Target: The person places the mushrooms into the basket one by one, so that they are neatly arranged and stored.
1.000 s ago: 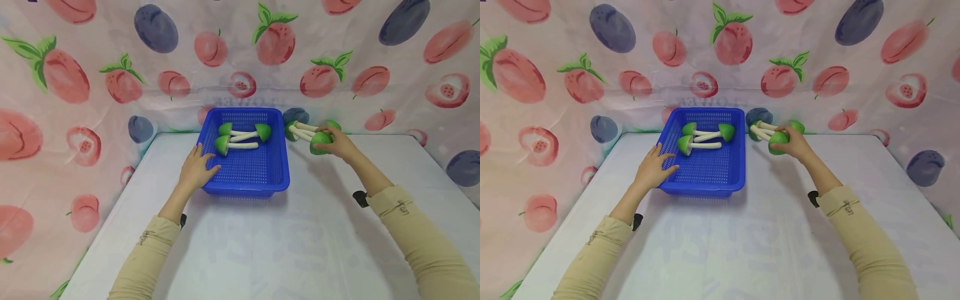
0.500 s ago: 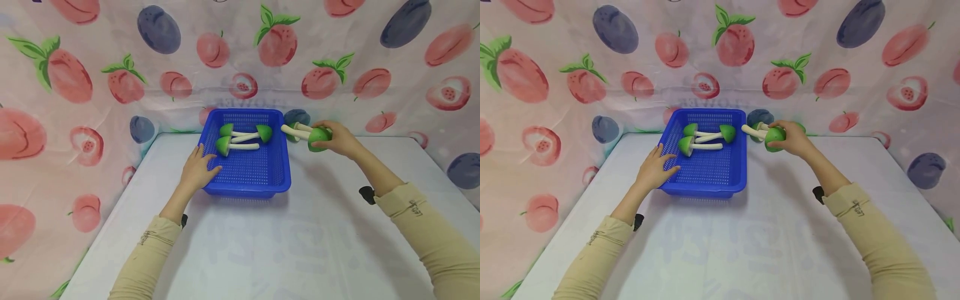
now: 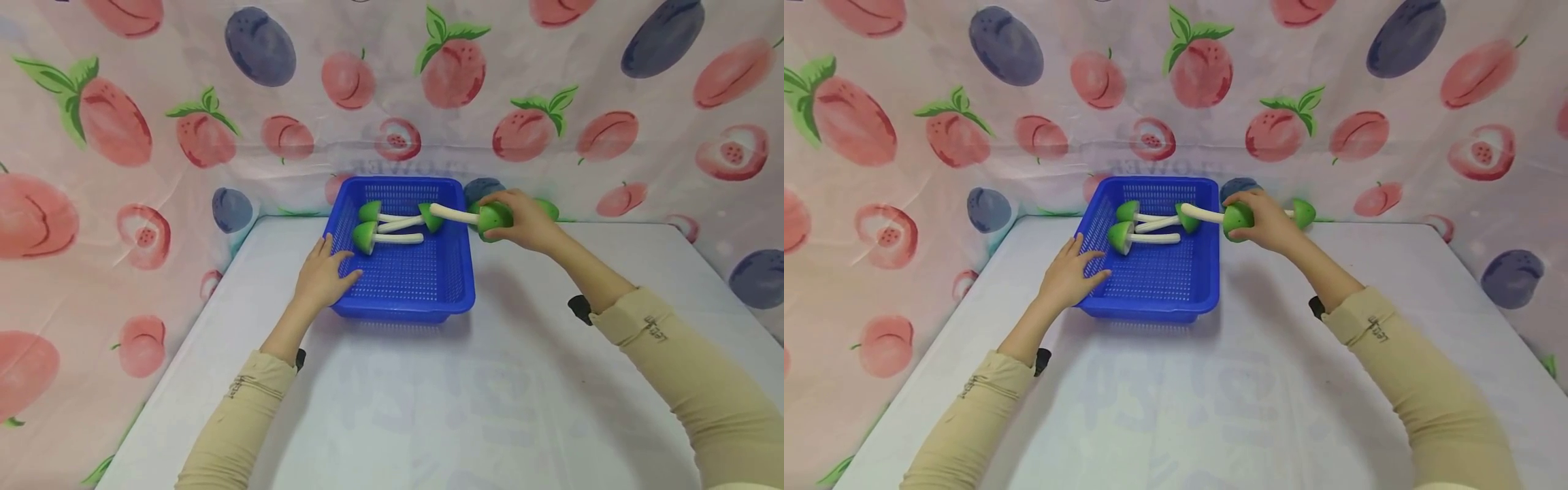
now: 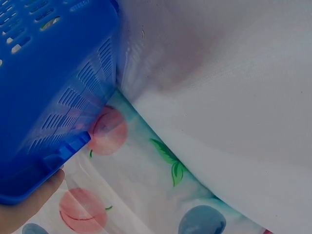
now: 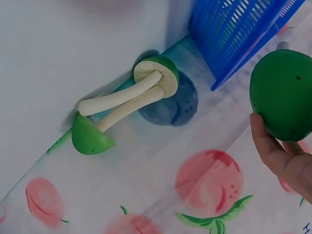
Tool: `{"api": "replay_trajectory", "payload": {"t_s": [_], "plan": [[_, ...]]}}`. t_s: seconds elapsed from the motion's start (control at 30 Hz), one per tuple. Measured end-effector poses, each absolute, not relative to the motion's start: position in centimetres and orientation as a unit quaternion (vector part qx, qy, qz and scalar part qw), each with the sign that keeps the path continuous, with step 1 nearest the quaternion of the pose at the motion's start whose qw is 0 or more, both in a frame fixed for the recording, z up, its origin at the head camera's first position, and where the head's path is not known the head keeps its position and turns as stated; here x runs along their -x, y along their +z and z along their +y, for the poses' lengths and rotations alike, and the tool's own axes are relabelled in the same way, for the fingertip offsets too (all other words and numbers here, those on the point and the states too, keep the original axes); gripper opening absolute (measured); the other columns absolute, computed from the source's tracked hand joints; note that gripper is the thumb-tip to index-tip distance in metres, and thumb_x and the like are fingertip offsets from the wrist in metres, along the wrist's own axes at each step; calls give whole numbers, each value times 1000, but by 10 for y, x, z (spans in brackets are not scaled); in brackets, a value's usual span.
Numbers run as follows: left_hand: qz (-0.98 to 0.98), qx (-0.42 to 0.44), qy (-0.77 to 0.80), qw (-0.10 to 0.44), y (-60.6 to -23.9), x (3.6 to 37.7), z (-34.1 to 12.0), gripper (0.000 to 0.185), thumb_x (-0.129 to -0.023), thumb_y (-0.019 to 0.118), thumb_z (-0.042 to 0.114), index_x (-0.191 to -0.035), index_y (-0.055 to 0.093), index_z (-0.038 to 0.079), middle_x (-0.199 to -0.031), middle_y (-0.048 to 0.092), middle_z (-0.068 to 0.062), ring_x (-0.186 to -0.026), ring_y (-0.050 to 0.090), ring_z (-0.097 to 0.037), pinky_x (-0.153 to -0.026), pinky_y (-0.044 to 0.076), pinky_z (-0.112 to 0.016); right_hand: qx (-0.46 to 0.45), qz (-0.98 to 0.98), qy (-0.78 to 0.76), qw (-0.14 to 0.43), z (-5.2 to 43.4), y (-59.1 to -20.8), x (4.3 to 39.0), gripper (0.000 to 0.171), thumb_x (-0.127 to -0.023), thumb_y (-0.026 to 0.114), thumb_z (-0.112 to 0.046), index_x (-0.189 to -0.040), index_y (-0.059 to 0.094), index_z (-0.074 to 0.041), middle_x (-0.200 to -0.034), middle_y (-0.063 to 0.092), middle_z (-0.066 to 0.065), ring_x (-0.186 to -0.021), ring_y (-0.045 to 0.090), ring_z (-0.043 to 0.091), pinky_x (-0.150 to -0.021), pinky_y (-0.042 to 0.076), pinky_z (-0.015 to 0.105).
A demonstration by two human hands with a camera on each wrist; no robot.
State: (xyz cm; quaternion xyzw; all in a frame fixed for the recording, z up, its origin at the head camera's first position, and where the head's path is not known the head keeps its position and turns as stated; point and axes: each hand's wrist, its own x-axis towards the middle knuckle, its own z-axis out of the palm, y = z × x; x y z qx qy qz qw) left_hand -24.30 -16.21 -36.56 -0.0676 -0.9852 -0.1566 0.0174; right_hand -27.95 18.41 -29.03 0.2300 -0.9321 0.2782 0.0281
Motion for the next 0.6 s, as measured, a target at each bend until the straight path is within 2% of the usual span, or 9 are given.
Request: {"api": "replay_trajectory", "payload": {"t_s": [0.17, 0.33, 0.6], "plan": [[-984, 65, -162, 19, -365, 241, -163, 52, -91, 55, 42, -132, 54, 9, -155, 16, -25, -145, 11, -40, -115, 18, -56, -246, -932, 265, 29, 172, -294, 285, 46, -81, 72, -6, -123, 55, -2, -133, 46, 28, -126, 39, 45, -102, 34, 64], [-985, 66, -157, 18, -365, 241, -163, 52, -91, 55, 42, -132, 54, 9, -154, 17, -25, -145, 11, -40, -115, 18, -56, -258, -926, 275, 2, 160, -300, 291, 46, -83, 70, -5, -125, 54, -2, -138, 40, 28, -128, 38, 45, -102, 37, 61], [-985, 63, -159, 18, -366, 243, -162, 52, -92, 54, 42, -133, 53, 10, -155, 18, -24, -145, 11, -38, -116, 17, -54, -306, -912, 272, -12, 143, -308, 304, 46, -84, 69, -4, -126, 53, -2, -136, 38, 28, -121, 44, 42, -96, 45, 53]]}}
